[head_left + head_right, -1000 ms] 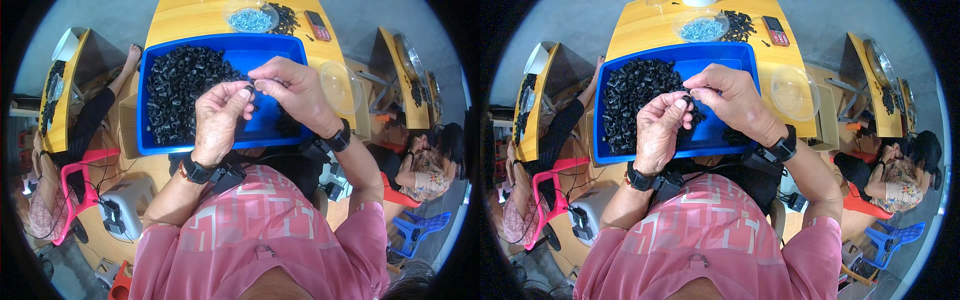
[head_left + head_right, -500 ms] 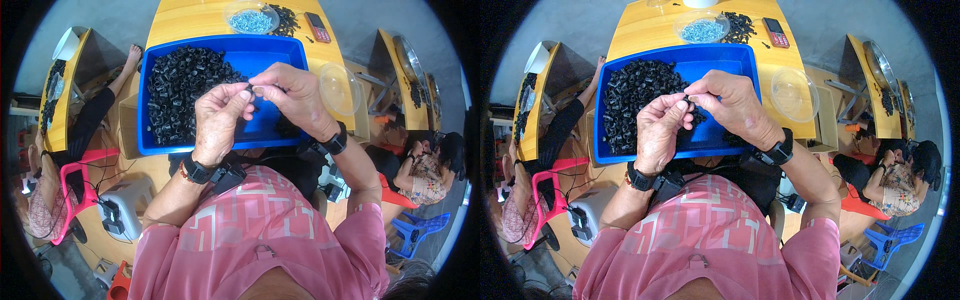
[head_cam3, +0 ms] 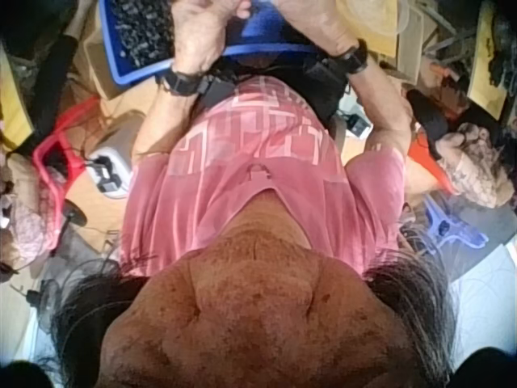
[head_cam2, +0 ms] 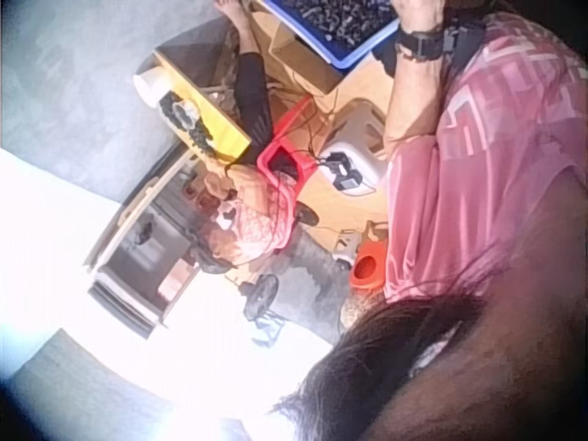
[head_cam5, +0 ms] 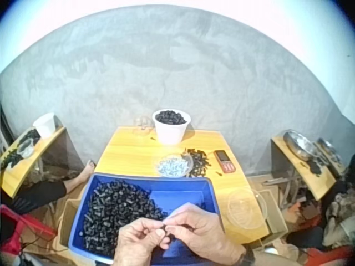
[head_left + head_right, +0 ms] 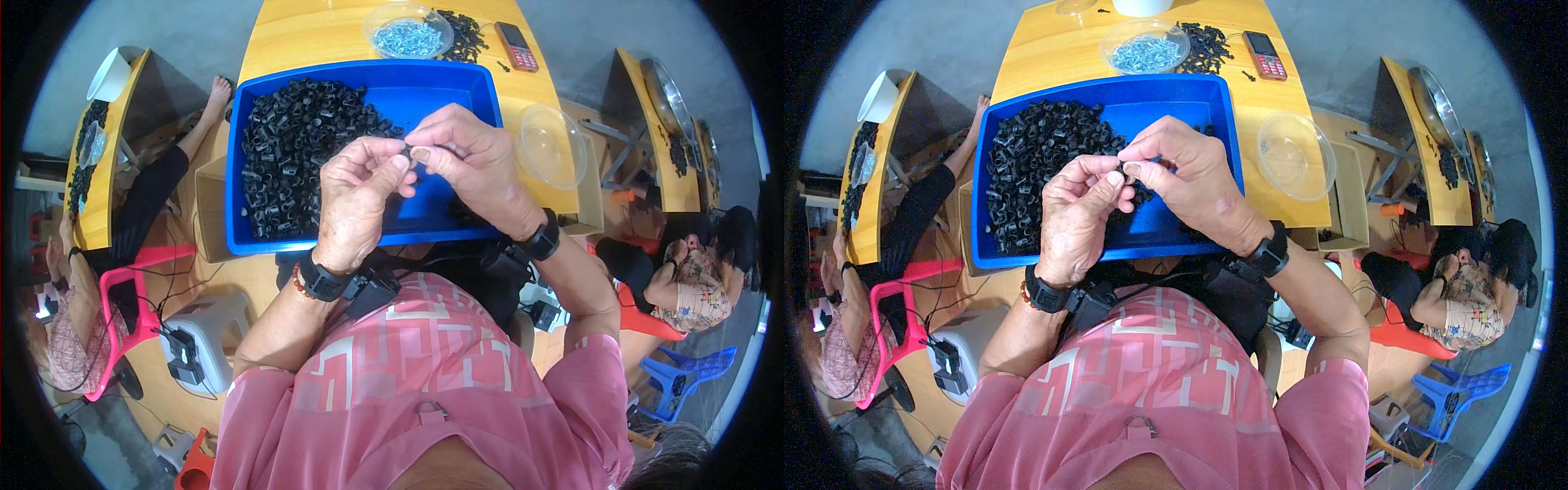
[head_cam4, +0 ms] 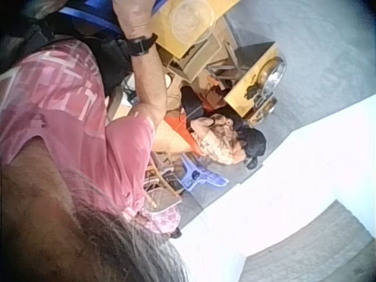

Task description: Inspecting and assembling small black plastic and rubber components at a workstation.

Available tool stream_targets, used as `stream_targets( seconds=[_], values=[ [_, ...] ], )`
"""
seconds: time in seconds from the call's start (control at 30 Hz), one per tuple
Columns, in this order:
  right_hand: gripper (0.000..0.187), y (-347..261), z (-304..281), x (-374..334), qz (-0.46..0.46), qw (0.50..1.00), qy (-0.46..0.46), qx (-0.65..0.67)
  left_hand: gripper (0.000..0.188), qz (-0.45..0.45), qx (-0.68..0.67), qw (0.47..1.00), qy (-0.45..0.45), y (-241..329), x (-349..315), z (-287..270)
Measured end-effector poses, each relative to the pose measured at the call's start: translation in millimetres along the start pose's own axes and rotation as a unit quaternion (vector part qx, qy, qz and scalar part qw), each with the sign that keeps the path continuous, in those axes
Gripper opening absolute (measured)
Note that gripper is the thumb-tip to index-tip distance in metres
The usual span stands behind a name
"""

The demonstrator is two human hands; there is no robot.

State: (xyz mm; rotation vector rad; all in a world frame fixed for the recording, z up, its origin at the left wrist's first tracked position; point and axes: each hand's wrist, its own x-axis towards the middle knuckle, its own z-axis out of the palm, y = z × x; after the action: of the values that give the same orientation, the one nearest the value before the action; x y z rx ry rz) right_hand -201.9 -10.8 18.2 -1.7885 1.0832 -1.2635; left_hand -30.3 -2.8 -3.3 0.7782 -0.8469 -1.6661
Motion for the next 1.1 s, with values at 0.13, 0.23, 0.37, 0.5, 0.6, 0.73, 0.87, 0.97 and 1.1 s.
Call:
stream_targets(
  seconds=[0.13, 0.23, 0.37, 0.5, 0.6, 0.73, 0.87, 0.97, 1.1],
  values=[
    [0.010, 0, -3, 0, -0.015, 1.000, 0.001, -0.019, 0.014, -0.013, 0.006, 1.000, -0.016, 0, 0, -4],
    [0.010, -4, -4, 0, 0.046, 0.998, -0.002, 0.035, 0.016, -0.012, 0.012, 1.000, -0.024, 0, 0, -3],
    [0.009, -7, -5, 0, 0.045, 0.999, 0.003, 0.007, 0.018, -0.017, 0.008, 1.000, -0.022, 1, 0, -3],
    [0.010, -5, -6, 1, 0.009, 1.000, -0.004, -0.015, 0.019, -0.017, 0.012, 1.000, -0.021, 0, 1, -3],
    [0.012, -3, -8, 1, 0.002, 1.000, -0.009, -0.013, 0.018, -0.019, 0.011, 1.000, -0.022, 0, 0, -3],
    [0.012, -6, -9, 2, 0.016, 1.000, -0.014, 0.014, 0.017, -0.014, 0.005, 1.000, -0.020, 1, 0, -3],
    [0.010, -7, -14, 5, 0.033, 0.999, -0.031, 0.023, 0.016, -0.022, 0.015, 0.999, -0.018, 2, 0, -1],
    [0.010, -9, -12, 4, 0.051, 0.998, -0.016, 0.038, 0.016, -0.024, 0.016, 0.999, -0.020, 2, 0, -1],
    [0.009, -12, -10, 4, 0.024, 1.000, -0.007, -0.019, 0.016, -0.024, 0.009, 0.999, -0.019, 2, 0, -1]
  ],
)
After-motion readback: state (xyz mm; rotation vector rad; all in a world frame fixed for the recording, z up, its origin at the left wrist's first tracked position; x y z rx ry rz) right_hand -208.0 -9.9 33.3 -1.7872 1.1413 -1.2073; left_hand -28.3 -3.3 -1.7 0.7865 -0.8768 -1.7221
